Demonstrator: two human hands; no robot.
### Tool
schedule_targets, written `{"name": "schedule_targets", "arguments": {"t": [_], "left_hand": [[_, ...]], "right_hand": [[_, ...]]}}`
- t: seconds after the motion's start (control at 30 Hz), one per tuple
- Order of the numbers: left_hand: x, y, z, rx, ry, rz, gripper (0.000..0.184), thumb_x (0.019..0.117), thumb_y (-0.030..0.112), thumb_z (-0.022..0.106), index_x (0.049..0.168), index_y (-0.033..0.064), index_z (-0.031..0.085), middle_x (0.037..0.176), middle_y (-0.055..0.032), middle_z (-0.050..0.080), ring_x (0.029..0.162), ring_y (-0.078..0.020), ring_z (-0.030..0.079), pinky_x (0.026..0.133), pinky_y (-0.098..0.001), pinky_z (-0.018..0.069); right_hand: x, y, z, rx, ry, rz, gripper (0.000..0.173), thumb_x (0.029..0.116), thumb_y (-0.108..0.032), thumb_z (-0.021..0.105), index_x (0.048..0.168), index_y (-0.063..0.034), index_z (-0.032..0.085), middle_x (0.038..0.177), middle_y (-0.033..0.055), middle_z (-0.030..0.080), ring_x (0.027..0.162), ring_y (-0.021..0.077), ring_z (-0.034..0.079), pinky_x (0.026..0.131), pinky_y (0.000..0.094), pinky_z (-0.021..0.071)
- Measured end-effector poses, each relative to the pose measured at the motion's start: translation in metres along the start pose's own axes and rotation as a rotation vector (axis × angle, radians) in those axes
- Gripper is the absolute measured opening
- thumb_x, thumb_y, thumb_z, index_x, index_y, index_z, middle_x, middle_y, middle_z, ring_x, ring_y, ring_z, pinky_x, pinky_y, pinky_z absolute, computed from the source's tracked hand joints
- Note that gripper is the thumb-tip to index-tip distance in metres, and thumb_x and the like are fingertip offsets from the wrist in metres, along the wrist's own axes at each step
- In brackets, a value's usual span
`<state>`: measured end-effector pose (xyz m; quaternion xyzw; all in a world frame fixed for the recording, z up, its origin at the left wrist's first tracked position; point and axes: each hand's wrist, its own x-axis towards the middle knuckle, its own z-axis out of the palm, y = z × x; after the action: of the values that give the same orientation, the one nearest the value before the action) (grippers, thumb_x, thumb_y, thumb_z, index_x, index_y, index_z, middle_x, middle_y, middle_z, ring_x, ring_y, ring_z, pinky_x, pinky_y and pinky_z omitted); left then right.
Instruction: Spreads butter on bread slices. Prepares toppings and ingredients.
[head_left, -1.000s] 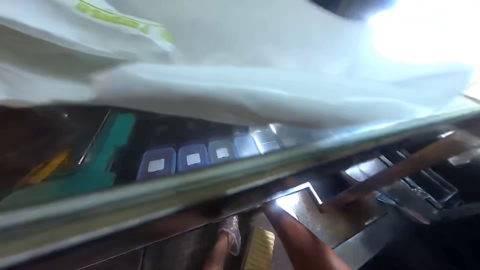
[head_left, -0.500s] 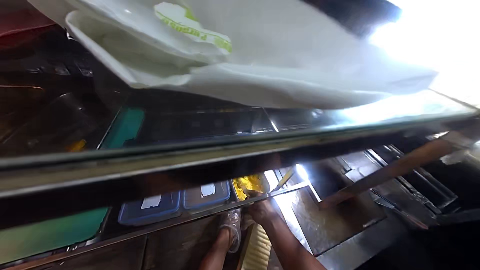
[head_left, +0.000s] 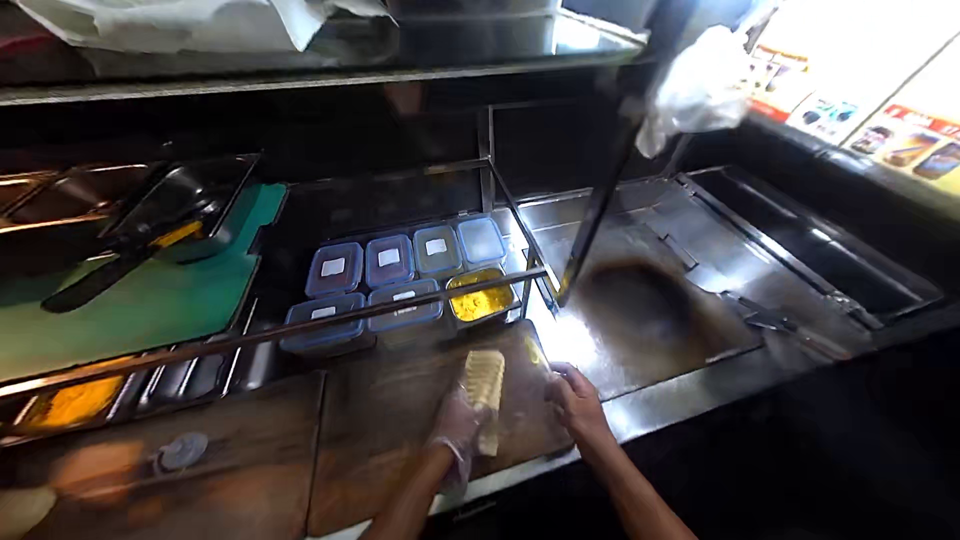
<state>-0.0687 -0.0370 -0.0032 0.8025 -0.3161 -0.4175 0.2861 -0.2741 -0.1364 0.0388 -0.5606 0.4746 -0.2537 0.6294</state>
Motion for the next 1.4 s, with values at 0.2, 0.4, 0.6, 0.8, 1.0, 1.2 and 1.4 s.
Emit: {"name": "schedule_targets", "arguments": {"t": [0.2, 0.4, 0.6, 0.8, 1.0, 1.2, 1.4], "left_hand": [[-0.044, -0.029, -0.011, -1.082, -0.028, -0.177, 0.03, 0.1049, 0.021, 0.048, 0.124, 0.0024, 0.061, 0.104, -0.0182, 0.072, 0.092, -0.0277, 0.072, 0.079, -0.0469, 0.0609], [-0.059, -0.035, -0.005, -1.134, -0.076, -0.058, 0.032, 0.1044, 0.032, 0.052, 0.126, 0.0106, 0.064, 0.111, -0.0112, 0.072, 0.098, -0.0216, 0.071, 0.083, -0.0417, 0.0601], [-0.071, -0.031, 0.009, -1.134, 0.019, -0.083, 0.038, 0.1027, 0.035, 0.055, 0.135, 0.014, 0.059, 0.125, -0.009, 0.068, 0.113, -0.0223, 0.066, 0.094, -0.0446, 0.0565], [-0.071, -0.034, 0.014, -1.088, 0.062, -0.124, 0.043, 0.1031, 0.039, 0.056, 0.14, 0.0156, 0.056, 0.131, -0.0077, 0.065, 0.117, -0.0216, 0.064, 0.097, -0.0445, 0.0547], [-0.066, -0.039, 0.014, -1.013, 0.092, -0.161, 0.044, 0.1037, 0.037, 0.056, 0.142, 0.0153, 0.054, 0.133, -0.0086, 0.065, 0.118, -0.023, 0.064, 0.097, -0.0448, 0.0552], [-0.061, -0.052, 0.019, -0.928, 0.144, -0.163, 0.044, 0.1022, 0.037, 0.06, 0.14, 0.0137, 0.056, 0.131, -0.009, 0.065, 0.116, -0.0228, 0.065, 0.095, -0.0448, 0.0561], [-0.061, -0.058, 0.016, -0.801, 0.125, -0.18, 0.054, 0.0989, 0.045, 0.063, 0.144, 0.0177, 0.054, 0.137, -0.0079, 0.062, 0.123, -0.022, 0.06, 0.101, -0.0461, 0.052]], "right_hand": [[-0.039, 0.035, 0.029, -0.964, -0.333, -0.252, 0.039, 0.1084, -0.036, 0.04, 0.135, -0.0239, 0.065, 0.121, 0.0095, 0.071, 0.103, 0.0308, 0.071, 0.083, 0.0565, 0.0576], [-0.063, 0.058, 0.033, -1.158, -0.294, -0.442, 0.027, 0.1035, -0.025, 0.05, 0.121, -0.0201, 0.07, 0.098, 0.0093, 0.07, 0.075, 0.0288, 0.071, 0.059, 0.0491, 0.0583], [-0.029, 0.043, 0.041, -1.186, -0.235, -0.385, 0.031, 0.1046, -0.025, 0.051, 0.131, -0.0226, 0.067, 0.107, 0.0129, 0.071, 0.078, 0.0343, 0.071, 0.061, 0.0551, 0.0578], [-0.075, 0.04, 0.03, -1.113, -0.383, -0.355, 0.026, 0.1043, -0.025, 0.051, 0.12, -0.0183, 0.071, 0.101, 0.0092, 0.071, 0.079, 0.0292, 0.071, 0.064, 0.0527, 0.0584], [0.001, 0.025, 0.041, -0.315, -0.234, 0.392, 0.03, 0.1085, -0.028, 0.049, 0.125, -0.0097, 0.068, 0.073, 0.0055, 0.06, 0.048, 0.0107, 0.044, 0.045, 0.028, 0.0377], [-0.031, 0.027, 0.027, -1.132, -0.239, -0.215, 0.028, 0.1058, -0.025, 0.05, 0.126, -0.0186, 0.068, 0.104, 0.0132, 0.072, 0.087, 0.036, 0.072, 0.07, 0.0608, 0.0579], [-0.068, 0.015, 0.03, -1.28, -0.31, -0.173, 0.03, 0.1065, -0.028, 0.047, 0.127, -0.0217, 0.068, 0.103, 0.0097, 0.072, 0.083, 0.0311, 0.072, 0.068, 0.0529, 0.0579]]}}
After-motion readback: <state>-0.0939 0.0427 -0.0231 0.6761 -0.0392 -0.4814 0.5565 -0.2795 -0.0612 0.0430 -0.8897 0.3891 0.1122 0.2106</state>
